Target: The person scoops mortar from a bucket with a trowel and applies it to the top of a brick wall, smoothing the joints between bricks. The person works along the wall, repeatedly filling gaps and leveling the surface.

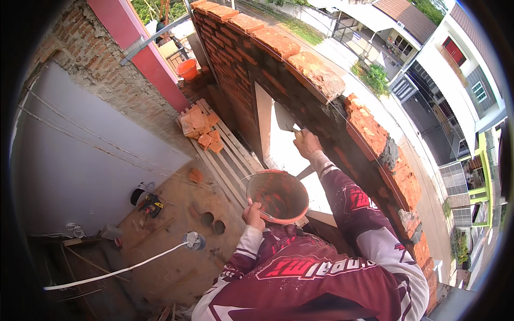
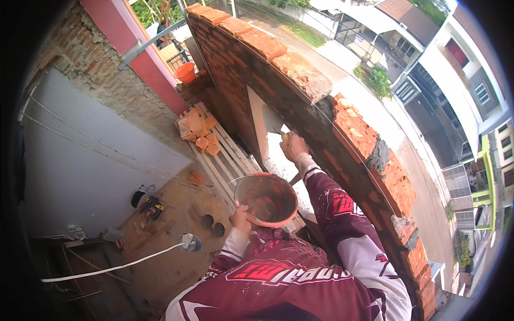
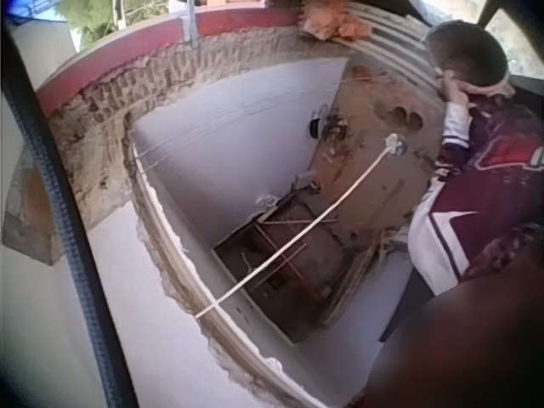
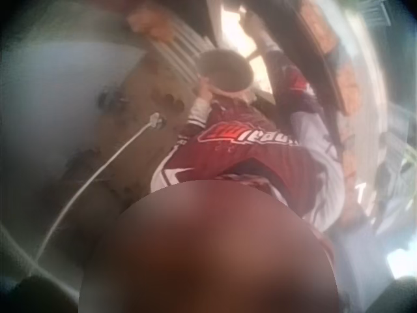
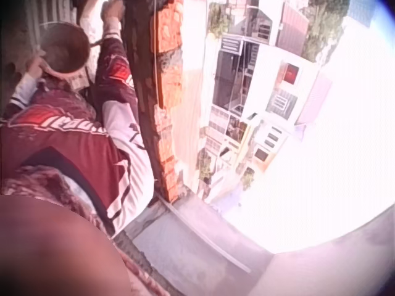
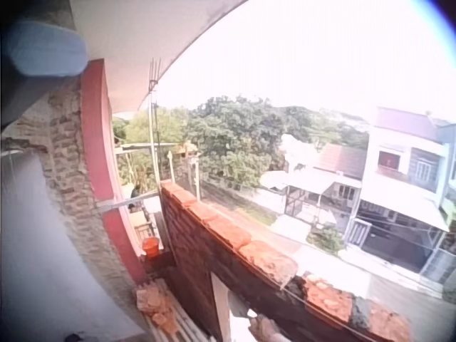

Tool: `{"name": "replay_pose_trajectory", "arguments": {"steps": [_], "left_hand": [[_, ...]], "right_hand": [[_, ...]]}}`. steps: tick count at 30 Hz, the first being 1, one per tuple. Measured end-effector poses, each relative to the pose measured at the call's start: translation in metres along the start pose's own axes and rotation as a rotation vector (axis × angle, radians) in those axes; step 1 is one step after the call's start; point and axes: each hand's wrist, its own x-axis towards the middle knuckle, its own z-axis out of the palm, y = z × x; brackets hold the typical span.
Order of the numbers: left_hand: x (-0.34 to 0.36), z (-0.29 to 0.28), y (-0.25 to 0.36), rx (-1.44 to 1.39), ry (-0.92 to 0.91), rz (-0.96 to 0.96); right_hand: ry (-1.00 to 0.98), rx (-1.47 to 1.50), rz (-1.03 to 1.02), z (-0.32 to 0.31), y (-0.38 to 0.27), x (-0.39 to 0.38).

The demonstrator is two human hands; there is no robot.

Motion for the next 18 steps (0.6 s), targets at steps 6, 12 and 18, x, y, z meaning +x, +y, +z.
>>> {"name": "replay_pose_trajectory", "arguments": {"steps": [6, 12, 18], "left_hand": [[0.021, 0.017, 0.037, -0.009, -0.040, 0.026], [0.051, 0.030, 0.059, -0.002, -0.081, 0.058], [0.070, 0.041, 0.065, 0.091, -0.117, 0.040]], "right_hand": [[0.096, 0.040, 0.040, 0.005, -0.020, 0.037], [0.151, 0.184, 0.042, -0.010, -0.003, 0.026], [0.228, 0.269, 0.008, -0.012, 0.014, -0.004]]}}
